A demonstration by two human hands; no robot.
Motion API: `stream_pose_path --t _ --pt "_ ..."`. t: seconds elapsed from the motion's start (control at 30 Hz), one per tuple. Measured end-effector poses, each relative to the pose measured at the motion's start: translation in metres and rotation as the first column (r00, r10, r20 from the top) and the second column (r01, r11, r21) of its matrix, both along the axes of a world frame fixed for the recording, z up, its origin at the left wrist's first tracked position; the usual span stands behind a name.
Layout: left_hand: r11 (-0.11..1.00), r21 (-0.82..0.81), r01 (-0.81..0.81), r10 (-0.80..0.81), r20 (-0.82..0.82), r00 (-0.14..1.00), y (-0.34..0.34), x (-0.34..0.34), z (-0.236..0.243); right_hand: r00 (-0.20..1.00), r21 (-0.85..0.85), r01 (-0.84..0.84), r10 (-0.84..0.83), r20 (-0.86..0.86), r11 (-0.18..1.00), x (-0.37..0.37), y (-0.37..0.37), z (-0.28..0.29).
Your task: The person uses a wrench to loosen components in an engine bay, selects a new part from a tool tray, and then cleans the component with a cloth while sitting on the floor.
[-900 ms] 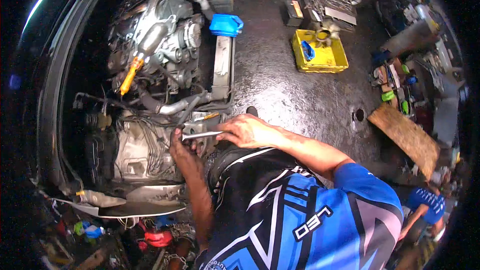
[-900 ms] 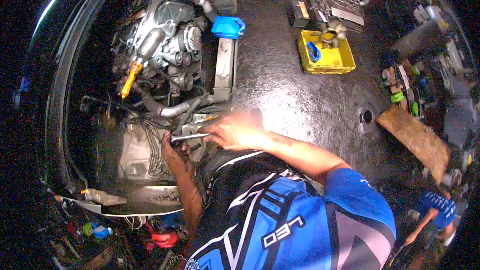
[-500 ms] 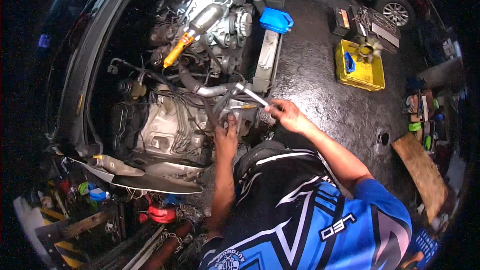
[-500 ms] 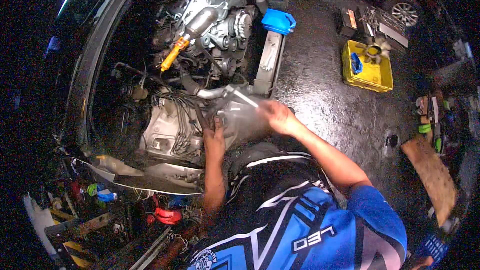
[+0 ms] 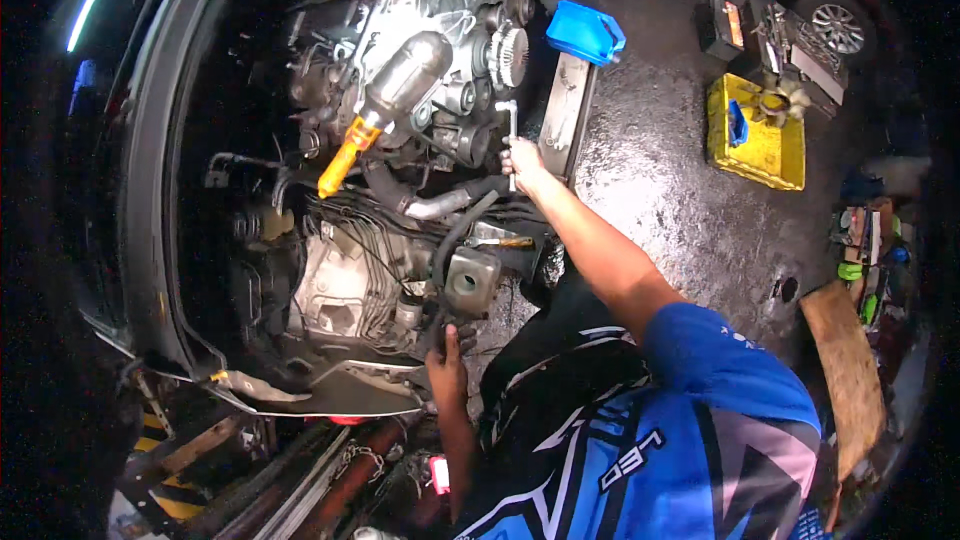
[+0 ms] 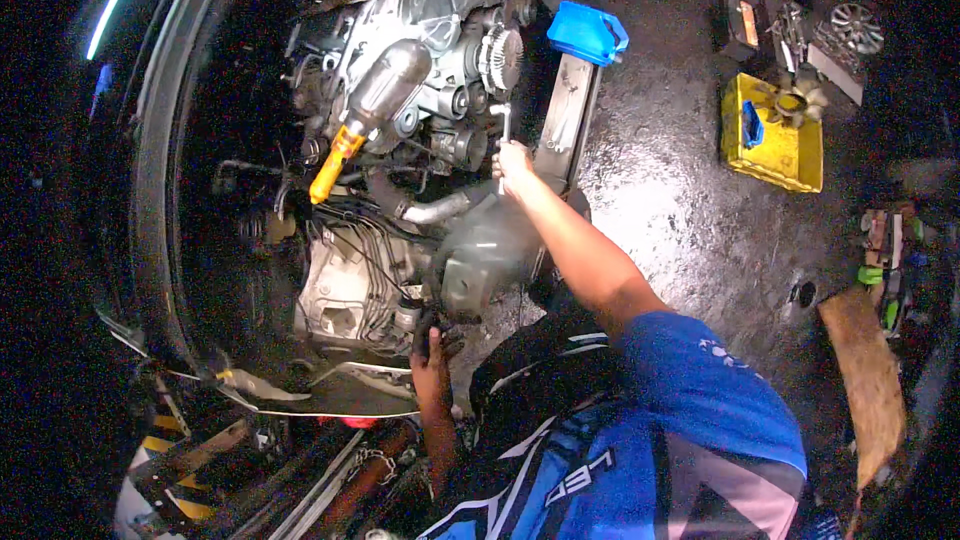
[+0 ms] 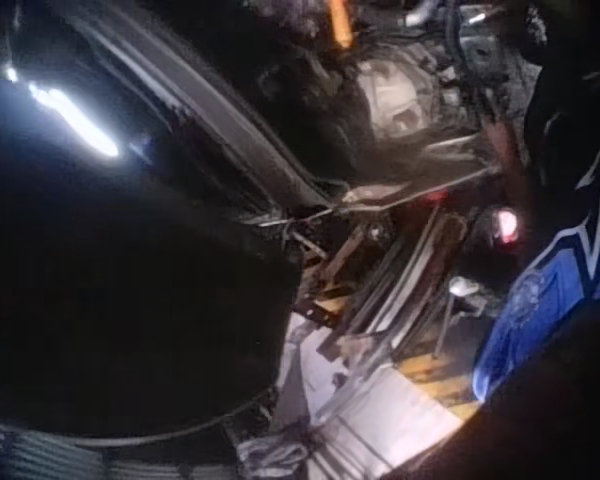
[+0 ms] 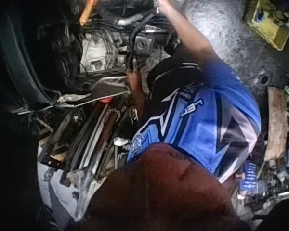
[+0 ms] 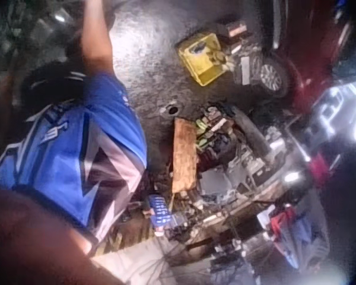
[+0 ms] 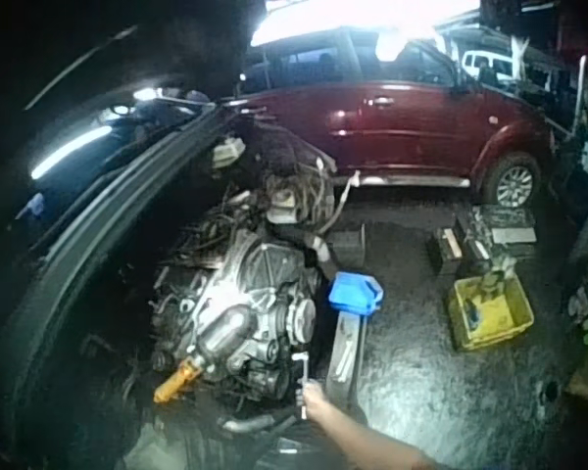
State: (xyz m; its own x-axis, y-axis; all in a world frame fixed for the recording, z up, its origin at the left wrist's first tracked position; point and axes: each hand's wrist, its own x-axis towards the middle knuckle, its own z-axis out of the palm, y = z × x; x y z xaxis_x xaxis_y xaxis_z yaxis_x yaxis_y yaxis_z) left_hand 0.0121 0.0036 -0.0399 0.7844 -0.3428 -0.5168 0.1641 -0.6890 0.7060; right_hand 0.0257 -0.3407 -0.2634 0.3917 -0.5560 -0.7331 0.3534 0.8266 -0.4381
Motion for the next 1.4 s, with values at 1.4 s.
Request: stream_pose_path --t 1.4 --pt "0.847 0.250 0.469 -0.445 -0.147 0.883 -0.092 0.089 -0.008 0.493 -0.342 -0.505 -0.061 -0.868 0.792 0.018 0.047 -0.008"
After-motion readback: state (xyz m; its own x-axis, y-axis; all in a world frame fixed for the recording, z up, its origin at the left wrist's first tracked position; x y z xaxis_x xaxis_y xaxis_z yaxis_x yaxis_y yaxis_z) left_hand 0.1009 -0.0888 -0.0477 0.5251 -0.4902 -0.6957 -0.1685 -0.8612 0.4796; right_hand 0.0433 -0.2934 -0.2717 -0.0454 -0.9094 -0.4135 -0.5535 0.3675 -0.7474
